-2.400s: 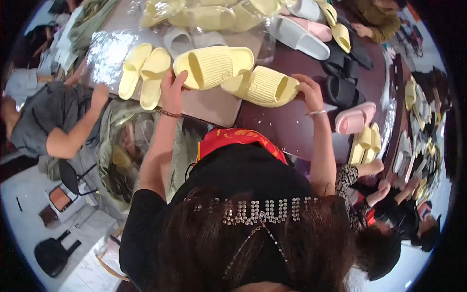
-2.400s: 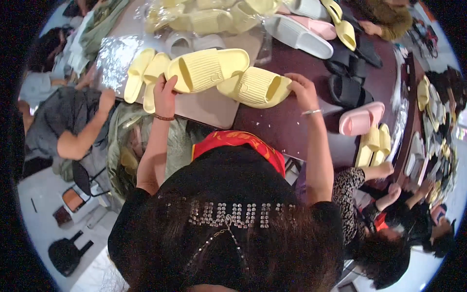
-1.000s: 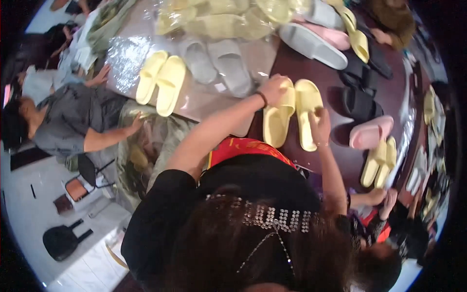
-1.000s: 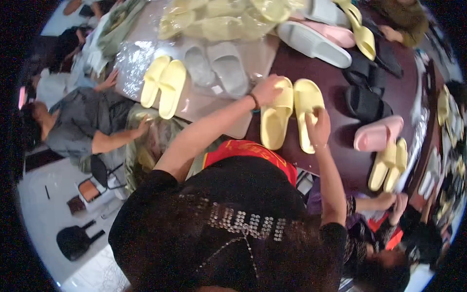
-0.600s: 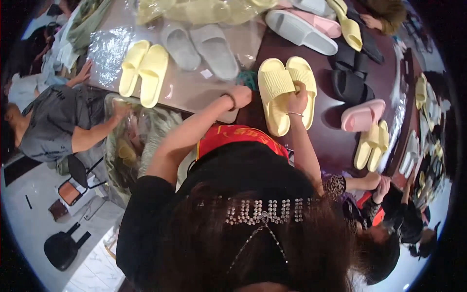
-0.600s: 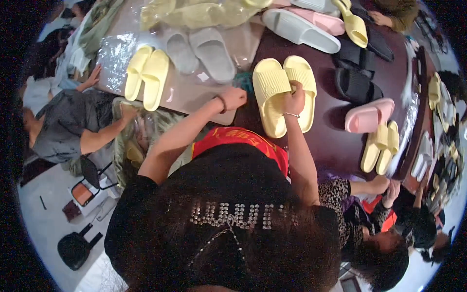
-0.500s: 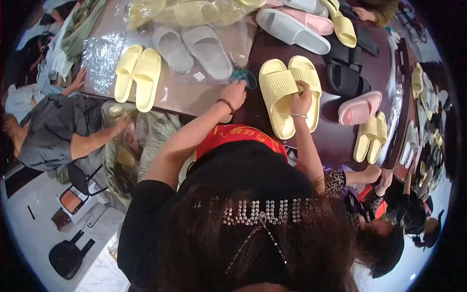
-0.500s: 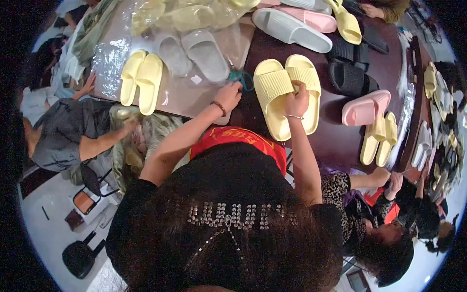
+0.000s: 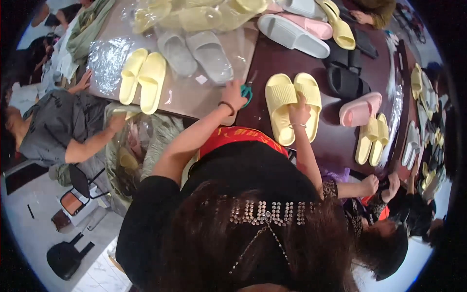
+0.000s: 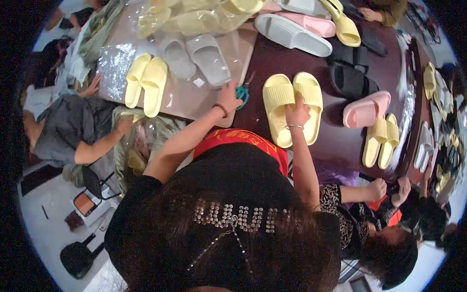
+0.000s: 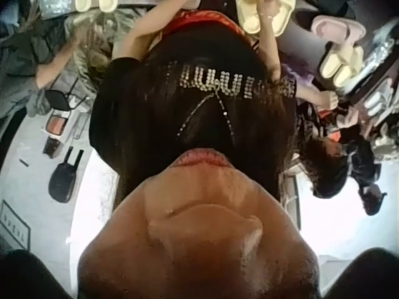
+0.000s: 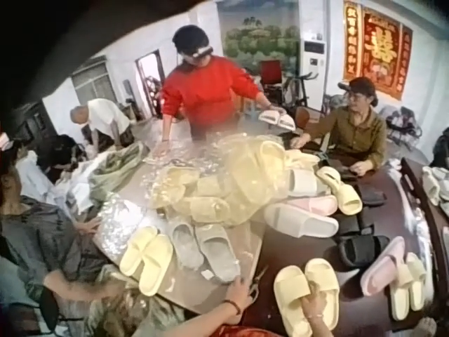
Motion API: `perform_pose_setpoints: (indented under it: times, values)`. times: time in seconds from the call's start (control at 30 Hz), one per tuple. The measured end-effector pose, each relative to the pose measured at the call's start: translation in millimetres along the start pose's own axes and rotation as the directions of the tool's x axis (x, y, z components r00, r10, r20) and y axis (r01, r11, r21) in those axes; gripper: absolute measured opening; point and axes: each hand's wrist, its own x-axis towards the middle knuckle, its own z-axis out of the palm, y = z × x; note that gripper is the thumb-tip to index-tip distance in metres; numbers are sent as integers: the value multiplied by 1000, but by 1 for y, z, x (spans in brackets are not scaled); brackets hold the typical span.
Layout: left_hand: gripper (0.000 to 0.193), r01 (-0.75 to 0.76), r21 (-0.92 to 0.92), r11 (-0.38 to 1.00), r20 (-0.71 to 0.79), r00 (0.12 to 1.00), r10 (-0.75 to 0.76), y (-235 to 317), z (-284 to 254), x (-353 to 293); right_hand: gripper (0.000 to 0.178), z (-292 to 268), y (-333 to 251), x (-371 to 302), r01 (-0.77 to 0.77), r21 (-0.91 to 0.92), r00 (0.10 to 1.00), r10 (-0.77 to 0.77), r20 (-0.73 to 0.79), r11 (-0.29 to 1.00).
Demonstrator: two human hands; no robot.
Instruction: Inspecting foam slippers for quality and trimming loose threads with scissors.
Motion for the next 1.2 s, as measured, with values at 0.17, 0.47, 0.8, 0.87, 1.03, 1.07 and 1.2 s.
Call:
perform_pose_setpoints:
  times: [0.17,0.47,0.8,0.87,1.03,1.07,1.2]
  values:
    - [54,403,-759,511,400,908,-122,60,-31,-7,48,12,9,8,-3,-65,998,7,68,998]
    - [47,-316,-228,921,-120,948,295,72,47,-11,50,9,-10,4,-102,-84,990,110,92,991]
    - [58,-59,278,959,369,928,-50,60,7,-37,55,1,11,-13,141,94,990,-140,-17,986]
    - [59,-67,324,944,404,912,-74,61,5,-39,49,3,4,-11,158,30,987,-158,-27,987]
    - [63,-62,405,912,412,903,-122,71,-6,-49,41,15,15,10,196,67,977,-189,-95,978]
    - [63,-45,395,917,389,913,-123,69,-8,-51,38,7,12,9,238,32,966,-233,-111,971]
    - [61,-187,297,937,340,937,79,39,-4,-58,37,-5,18,7,333,-38,936,-335,-106,942]
